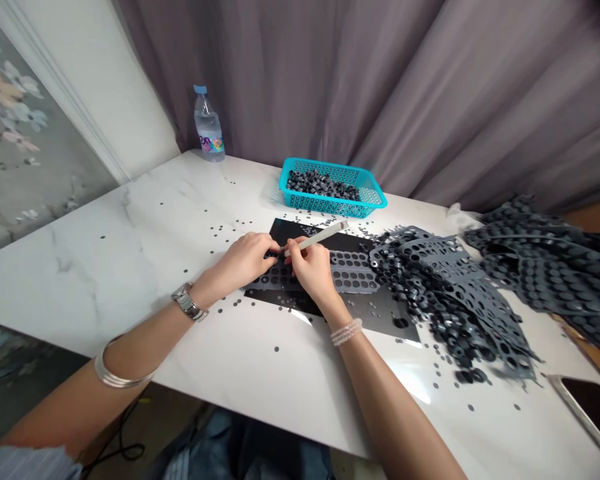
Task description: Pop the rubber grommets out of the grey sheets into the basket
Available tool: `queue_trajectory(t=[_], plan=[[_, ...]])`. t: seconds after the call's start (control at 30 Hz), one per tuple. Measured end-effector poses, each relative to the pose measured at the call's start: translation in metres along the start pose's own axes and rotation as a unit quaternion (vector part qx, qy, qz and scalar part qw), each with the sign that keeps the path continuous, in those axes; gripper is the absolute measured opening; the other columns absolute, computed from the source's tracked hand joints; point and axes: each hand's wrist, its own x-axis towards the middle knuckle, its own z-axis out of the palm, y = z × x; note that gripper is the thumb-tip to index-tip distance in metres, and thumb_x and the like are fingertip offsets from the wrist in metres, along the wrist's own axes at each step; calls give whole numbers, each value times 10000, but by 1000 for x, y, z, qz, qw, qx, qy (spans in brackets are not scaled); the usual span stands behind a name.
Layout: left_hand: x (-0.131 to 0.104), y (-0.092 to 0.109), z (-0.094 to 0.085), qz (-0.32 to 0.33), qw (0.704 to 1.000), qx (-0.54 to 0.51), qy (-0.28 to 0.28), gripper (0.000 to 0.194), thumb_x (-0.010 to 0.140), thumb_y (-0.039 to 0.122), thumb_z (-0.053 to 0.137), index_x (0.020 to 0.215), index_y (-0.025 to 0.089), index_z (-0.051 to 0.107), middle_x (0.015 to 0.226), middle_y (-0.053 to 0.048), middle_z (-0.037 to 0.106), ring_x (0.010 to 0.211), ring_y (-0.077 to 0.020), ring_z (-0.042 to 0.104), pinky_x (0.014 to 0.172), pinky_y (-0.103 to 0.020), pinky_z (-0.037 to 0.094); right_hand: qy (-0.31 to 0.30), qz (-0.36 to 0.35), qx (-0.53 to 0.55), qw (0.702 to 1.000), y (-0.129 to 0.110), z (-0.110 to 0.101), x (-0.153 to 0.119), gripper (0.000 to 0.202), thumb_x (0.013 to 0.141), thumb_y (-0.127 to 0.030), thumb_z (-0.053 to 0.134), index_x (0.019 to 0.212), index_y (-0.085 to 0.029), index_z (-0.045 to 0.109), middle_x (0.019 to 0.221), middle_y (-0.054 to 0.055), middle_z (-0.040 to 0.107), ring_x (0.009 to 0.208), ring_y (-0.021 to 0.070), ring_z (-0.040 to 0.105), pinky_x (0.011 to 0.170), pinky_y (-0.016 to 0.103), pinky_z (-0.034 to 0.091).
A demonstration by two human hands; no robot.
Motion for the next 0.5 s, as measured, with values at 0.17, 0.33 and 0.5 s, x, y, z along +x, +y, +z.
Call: queue_trajectory(t=[0.17, 0.33, 0.5], plan=[[-1, 6, 0, 2, 1000, -4, 16, 226, 762, 124, 594, 873, 220, 765, 867, -61, 734, 852, -225, 649, 781, -327, 474, -1, -7, -27, 1000, -1, 0, 0, 298, 920, -347, 468, 729, -192, 634, 563, 18, 644, 480, 150, 587, 514, 234, 403], [-2, 6, 0, -7, 999, -12, 28, 197, 747, 125, 602, 833, 204, 760, 846, -65, 728, 828, -223, 642, 768, -329, 471, -4, -15, -34, 999, -1, -1, -1, 295, 924, -350, 466, 738, -195, 634, 571, 17, 645, 491, 155, 591, 525, 237, 401], [-2, 7, 2, -10, 998, -52, 36, 163, 753, 115, 595, 731, 192, 737, 764, -59, 709, 771, -207, 636, 742, -320, 461, -5, -42, -63, 997, -2, 3, -2, 299, 927, -317, 463, 689, -203, 603, 539, 11, 606, 495, 155, 573, 552, 248, 382]])
